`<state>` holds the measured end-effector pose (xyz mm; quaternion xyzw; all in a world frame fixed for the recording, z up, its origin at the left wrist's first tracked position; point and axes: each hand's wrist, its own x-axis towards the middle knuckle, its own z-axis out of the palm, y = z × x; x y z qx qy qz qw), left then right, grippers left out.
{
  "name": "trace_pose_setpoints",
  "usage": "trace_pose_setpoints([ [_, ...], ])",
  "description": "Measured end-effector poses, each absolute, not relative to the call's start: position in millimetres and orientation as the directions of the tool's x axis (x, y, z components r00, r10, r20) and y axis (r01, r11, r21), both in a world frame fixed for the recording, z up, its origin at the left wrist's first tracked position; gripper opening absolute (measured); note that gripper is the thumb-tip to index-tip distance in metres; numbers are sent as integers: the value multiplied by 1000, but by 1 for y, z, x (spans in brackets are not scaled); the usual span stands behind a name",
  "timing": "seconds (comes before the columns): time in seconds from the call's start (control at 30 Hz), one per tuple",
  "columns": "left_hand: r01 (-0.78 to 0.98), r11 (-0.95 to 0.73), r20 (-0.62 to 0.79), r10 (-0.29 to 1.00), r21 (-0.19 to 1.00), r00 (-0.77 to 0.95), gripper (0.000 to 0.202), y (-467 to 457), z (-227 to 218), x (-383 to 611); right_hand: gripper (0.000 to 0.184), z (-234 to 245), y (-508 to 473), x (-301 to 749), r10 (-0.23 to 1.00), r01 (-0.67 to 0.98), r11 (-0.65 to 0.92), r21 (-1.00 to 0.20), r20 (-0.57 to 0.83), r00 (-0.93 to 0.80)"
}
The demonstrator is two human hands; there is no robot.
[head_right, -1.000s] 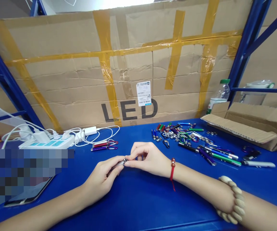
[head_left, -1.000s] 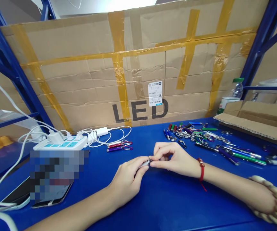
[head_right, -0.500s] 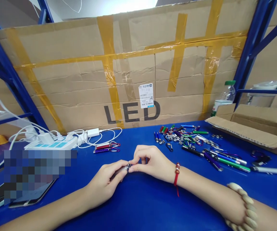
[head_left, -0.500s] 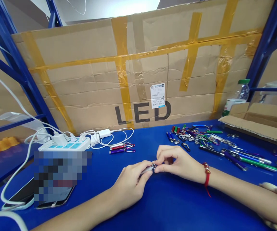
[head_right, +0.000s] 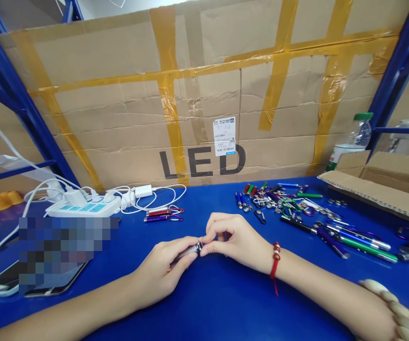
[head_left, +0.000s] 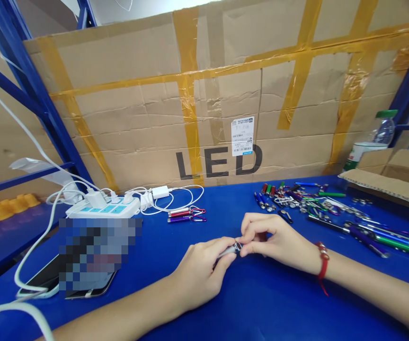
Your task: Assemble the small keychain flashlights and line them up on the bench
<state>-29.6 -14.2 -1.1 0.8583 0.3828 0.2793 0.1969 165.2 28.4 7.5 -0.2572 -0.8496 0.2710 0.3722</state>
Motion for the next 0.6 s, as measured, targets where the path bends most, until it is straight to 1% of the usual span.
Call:
trace_pose_setpoints([
  [0.17, 543, -641, 347, 760, 543, 550, 25, -15, -1, -29, 27, 8, 28, 166, 628, 239, 734, -636, 500, -596],
  [0.47, 576, -624, 325, 775, 528, 542, 25, -15, 0, -28, 30, 9, 28, 165, 631, 271, 737, -619, 488, -603],
  [0.6, 580, -623, 323, 776, 524, 542, 25, -16, 1, -28, 27, 10, 28, 165, 621, 268, 748, -607, 500, -603],
])
